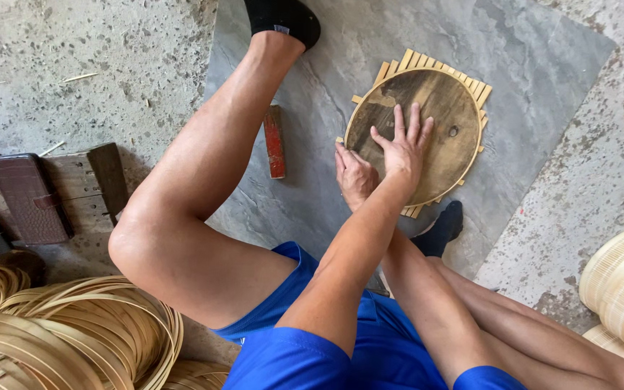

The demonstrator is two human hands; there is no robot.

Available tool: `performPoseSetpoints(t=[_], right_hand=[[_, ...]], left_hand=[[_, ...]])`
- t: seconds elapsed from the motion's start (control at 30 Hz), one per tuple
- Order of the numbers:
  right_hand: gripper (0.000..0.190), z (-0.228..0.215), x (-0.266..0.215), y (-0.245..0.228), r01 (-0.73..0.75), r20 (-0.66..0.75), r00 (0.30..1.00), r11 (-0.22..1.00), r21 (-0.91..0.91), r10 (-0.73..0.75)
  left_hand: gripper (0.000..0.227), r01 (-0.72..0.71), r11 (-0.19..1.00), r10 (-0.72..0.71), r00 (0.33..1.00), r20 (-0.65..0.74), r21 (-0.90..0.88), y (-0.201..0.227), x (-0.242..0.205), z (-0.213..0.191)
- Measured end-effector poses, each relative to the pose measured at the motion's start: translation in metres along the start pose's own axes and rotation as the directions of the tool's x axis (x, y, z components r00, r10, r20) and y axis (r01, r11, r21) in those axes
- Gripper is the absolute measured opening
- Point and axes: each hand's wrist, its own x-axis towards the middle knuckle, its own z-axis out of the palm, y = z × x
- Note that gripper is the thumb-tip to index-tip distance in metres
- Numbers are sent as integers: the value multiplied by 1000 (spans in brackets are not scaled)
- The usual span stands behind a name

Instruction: The person sits on the floor and repeatedly places a circular wooden template over a rectangular bamboo mat, then uses a hammer to tap the edges of the mat. The person lifts the template, moves the mat, and repeats the process with new mats.

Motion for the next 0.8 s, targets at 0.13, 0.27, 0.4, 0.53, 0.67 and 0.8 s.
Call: performPoseSetpoints(t=[0.13, 0.27, 0.4, 0.53, 0.67, 0.8], right_hand=[[23, 3, 7, -4, -63, -9, 998, 998, -28, 63], [17, 4, -9, -2, -101, 16, 995, 995, -1, 101], [17, -2, -34, 3, 3, -23, 1000, 993, 115, 0], [18, 0, -40, 4, 49, -22, 999, 989, 141, -46], [16, 3, -33, 7, -18, 41, 999, 998, 62, 16], [19, 7, -42, 12, 5, 17, 1000, 998, 66, -6]], left_hand=[[81, 2, 1000, -2, 1000, -6, 12, 1, 2, 1], [84, -4, 1000, 4, 1000, 23, 31, 0, 1, -3], [87, -5, 1000, 4, 999, 32, 24, -1, 1, -7], [87, -13, 1000, 13, 999, 43, 5, -3, -1, -8], [87, -20, 1000, 19, 999, 42, 21, -2, 0, -7], [84, -9, 1000, 9, 1000, 18, 18, 1, 1, 0]])
